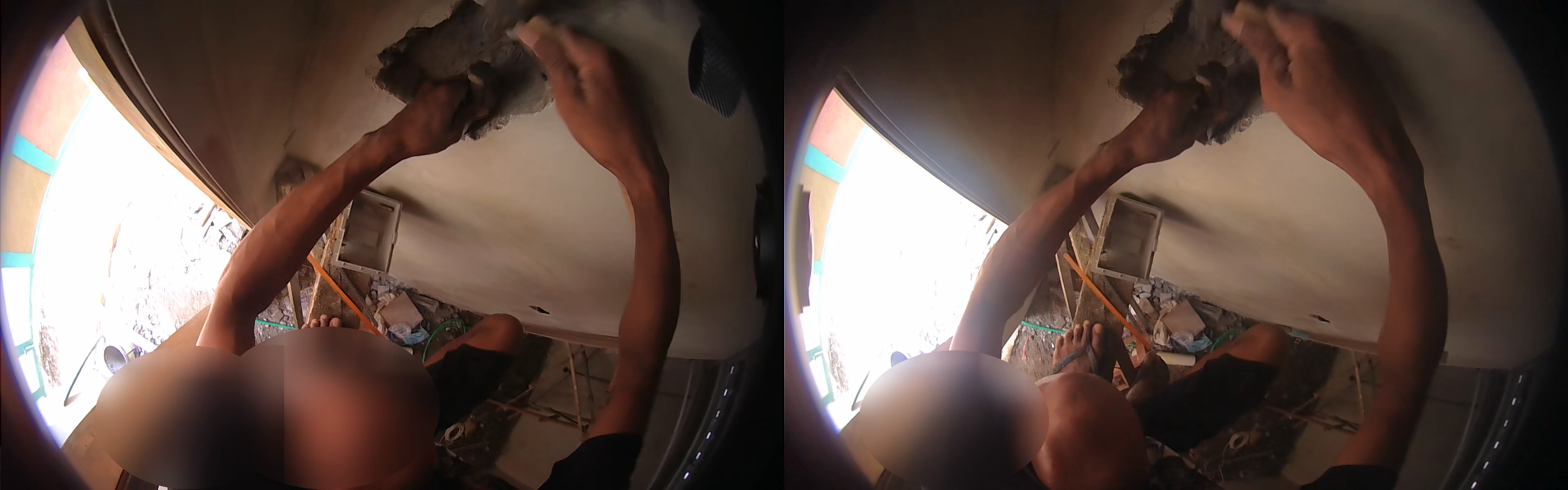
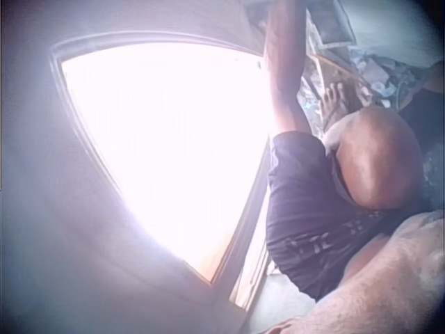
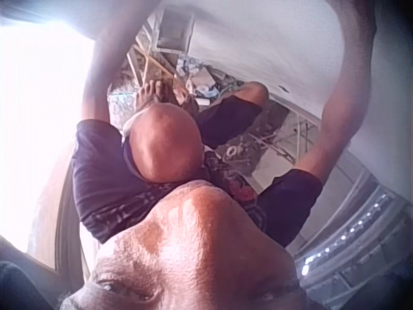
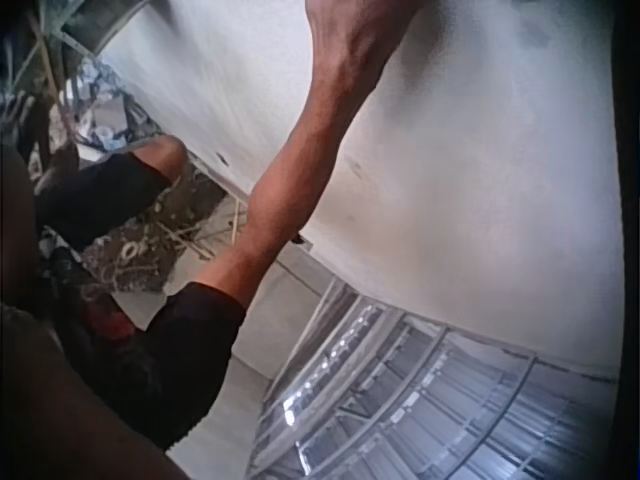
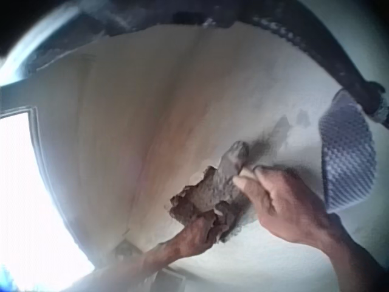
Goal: The person uses a hammer and chisel to break away plaster from a ceiling to create a square opening. They then insert a plastic electrical box into the hole and tap it into place.
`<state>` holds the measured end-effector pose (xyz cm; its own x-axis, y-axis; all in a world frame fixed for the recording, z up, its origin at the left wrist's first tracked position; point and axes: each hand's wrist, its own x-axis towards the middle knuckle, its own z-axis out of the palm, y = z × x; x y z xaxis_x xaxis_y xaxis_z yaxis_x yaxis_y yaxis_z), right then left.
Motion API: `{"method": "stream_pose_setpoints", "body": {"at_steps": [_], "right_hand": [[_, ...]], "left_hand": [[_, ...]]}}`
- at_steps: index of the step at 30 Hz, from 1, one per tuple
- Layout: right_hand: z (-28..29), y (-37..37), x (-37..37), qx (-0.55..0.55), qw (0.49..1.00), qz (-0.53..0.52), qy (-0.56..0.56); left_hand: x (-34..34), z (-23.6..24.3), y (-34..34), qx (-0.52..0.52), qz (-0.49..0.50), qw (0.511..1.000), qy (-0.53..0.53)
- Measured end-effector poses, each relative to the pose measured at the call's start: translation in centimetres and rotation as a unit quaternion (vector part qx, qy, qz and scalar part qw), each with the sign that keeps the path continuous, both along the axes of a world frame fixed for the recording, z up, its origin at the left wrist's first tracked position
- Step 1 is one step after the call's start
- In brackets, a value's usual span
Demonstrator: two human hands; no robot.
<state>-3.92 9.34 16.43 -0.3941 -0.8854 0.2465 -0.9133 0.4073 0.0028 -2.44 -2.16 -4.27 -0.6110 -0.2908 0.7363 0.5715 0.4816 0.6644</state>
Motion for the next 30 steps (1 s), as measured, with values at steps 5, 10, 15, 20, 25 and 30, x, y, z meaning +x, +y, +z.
{"method": "stream_pose_setpoints", "body": {"at_steps": [5,10,15,20,25,30], "right_hand": [[-1.5,1.6,-1.3,-0.033,0.996,0.055,0.055],[-0.7,1.0,-0.2,-0.105,0.992,0.07,0.027],[-0.4,1.5,-1.1,0.101,0.992,-0.017,0.073],[-0.2,4.8,1.7,-0.079,0.997,0.004,-0.001],[0.1,12.2,4.2,-0.07,0.987,-0.138,-0.034],[-1.8,17.1,4.8,-0.125,0.968,-0.18,-0.124]], "left_hand": [[0.2,0.4,0.4,0.005,0.019,0.998,-0.067],[0.3,0.6,0.4,0.012,0.005,0.998,-0.062],[0.1,0.9,0.4,-0.029,0.0,0.997,-0.072],[-1.5,0.9,-0.1,-0.206,0.063,0.973,-0.085],[-0.1,-1.2,-3.5,-0.228,0.153,0.962,0.015],[-0.5,1.0,-0.8,-0.105,0.102,0.989,0.03]]}}
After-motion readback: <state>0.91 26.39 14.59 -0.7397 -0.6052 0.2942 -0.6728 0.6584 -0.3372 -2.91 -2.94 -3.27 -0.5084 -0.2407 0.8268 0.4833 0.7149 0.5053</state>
